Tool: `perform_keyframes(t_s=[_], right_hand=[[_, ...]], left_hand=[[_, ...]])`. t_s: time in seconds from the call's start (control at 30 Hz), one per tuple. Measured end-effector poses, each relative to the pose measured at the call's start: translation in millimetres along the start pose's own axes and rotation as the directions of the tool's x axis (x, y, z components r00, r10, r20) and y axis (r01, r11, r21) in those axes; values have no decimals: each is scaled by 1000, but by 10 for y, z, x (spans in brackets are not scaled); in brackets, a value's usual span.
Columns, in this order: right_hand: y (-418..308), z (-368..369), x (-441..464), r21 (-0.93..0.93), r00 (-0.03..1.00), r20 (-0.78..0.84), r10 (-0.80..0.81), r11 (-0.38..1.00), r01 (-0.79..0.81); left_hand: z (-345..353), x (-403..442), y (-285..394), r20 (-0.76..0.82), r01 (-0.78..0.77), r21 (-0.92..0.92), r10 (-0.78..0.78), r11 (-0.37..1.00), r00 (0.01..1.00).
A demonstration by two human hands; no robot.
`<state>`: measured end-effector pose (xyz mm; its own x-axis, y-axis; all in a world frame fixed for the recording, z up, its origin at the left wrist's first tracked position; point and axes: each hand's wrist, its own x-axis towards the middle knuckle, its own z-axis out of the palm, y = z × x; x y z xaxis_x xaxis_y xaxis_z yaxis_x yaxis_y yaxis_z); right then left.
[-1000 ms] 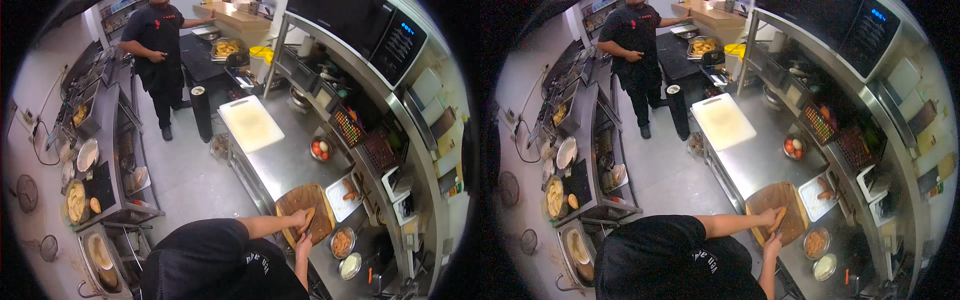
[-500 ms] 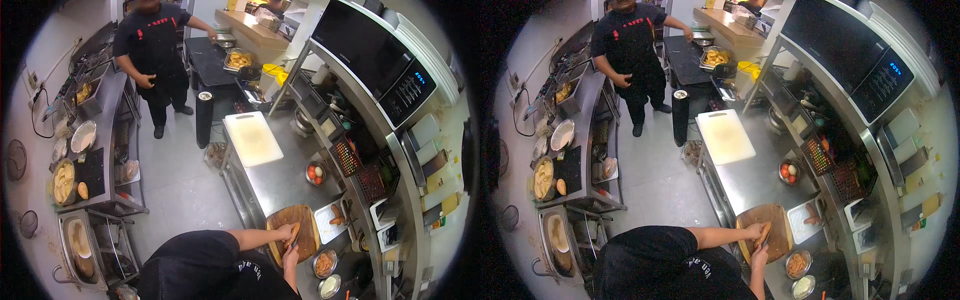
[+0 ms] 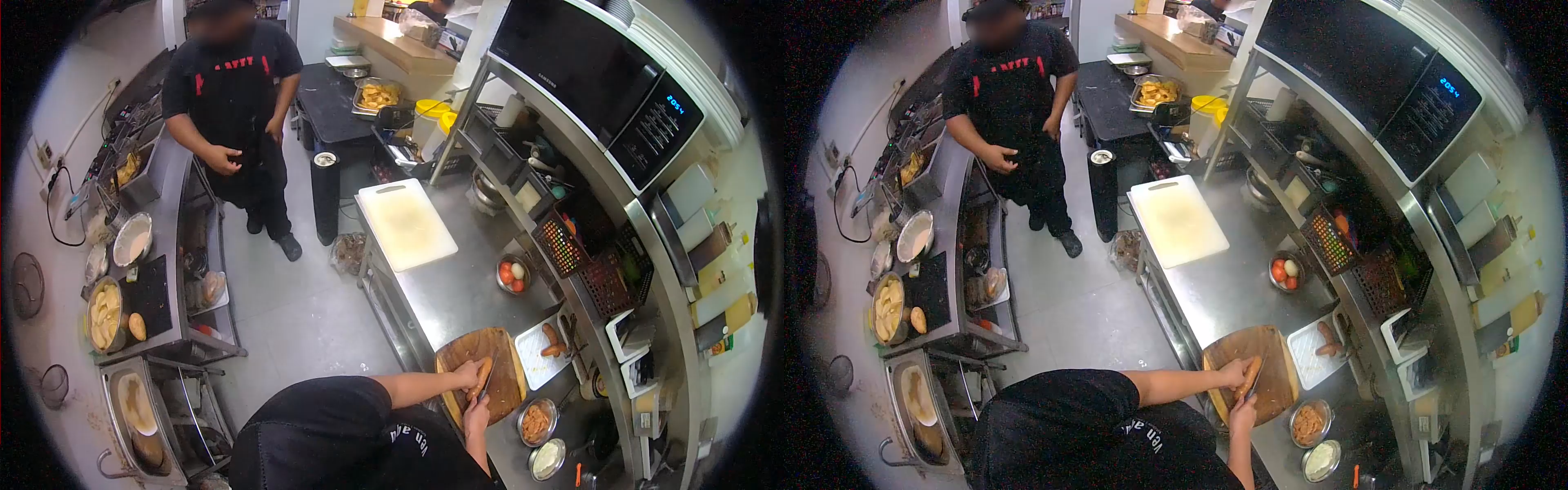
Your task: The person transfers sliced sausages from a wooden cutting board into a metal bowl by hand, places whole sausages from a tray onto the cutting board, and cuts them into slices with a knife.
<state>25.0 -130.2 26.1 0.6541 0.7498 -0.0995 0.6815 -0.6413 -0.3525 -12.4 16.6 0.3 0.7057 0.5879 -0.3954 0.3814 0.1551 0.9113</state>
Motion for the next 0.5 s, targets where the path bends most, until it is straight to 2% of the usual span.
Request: perform_keyframes(t_s=[0.07,0.17,0.5], right_hand=[[6,9,-10,-1,1000,-25,-6,1000,6],[-40,-12,-14,-19,1000,-4,5,1000,-5],[40,56,12,-46,1000,8,-14,999,14]], left_hand=[[-62,-78,109,62,65,-48,-62,997,996],[-46,-83,110,74,90,-110,-83,990,994],[-2,26,16,79,100,-107,-92,989,993]])
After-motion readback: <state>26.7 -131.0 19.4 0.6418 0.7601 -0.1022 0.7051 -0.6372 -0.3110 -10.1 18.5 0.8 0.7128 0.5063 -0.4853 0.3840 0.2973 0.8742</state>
